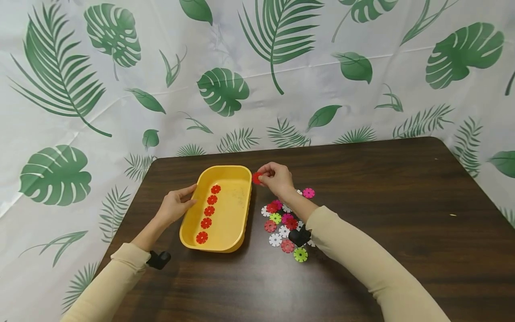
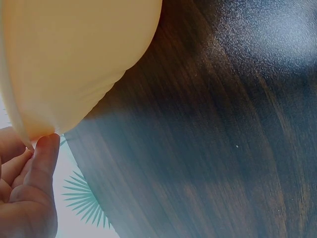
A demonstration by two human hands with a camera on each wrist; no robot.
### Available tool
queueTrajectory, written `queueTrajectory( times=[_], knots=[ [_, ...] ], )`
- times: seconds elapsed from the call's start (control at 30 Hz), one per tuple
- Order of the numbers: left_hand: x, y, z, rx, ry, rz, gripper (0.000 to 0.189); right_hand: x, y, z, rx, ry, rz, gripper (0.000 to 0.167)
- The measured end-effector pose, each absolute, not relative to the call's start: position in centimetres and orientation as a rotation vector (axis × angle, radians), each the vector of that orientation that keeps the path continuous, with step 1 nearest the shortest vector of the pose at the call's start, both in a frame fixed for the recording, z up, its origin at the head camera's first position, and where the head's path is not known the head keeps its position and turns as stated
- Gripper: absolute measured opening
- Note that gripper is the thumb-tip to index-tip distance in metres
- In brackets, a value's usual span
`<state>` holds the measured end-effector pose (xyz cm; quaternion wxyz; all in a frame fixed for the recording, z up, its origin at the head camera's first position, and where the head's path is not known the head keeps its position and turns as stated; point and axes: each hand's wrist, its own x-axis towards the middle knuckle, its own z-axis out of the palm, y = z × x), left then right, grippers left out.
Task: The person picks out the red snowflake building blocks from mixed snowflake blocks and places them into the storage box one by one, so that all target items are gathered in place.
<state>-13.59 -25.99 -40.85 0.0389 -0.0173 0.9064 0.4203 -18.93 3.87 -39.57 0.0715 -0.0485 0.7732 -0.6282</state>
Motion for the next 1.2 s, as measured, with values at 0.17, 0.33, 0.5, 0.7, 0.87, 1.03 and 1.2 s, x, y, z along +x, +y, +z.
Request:
queueTrajectory(
  times=[0.17,0.33,0.5,0.7,0.87,1.03,1.2],
  knots=[
    [-13.8,-25.9,-40.8,-0.07,2.771,1.3,0.052,-19.9,1.3,-39.0,-0.21,2.298,-1.84,0.016],
    [-13.9,-25.8,-40.8,-0.063,2.779,1.296,0.052,-20.9,-0.4,-38.8,-0.286,2.323,-1.749,0.014],
    [-14.0,-25.8,-40.7,-0.043,2.791,1.275,0.052,-21.8,-1.5,-38.7,-0.352,2.302,-1.673,0.013],
    [-14.0,-25.8,-40.7,-0.046,2.801,1.258,0.052,-22.5,-2.8,-39.0,-0.422,2.282,-1.613,0.012],
    [-13.8,-25.8,-40.8,-0.052,2.798,1.25,0.052,-22.9,-4.3,-39.7,-0.43,2.324,-1.516,0.011],
    [-13.7,-25.9,-41.0,-0.06,2.792,1.275,0.053,-23.0,-5.8,-40.3,-0.417,2.423,-1.396,0.01],
    [-13.6,-26.1,-41.0,-0.068,2.795,1.286,0.053,-23.1,-6.9,-40.8,-0.394,2.52,-1.31,0.007]
  ],
)
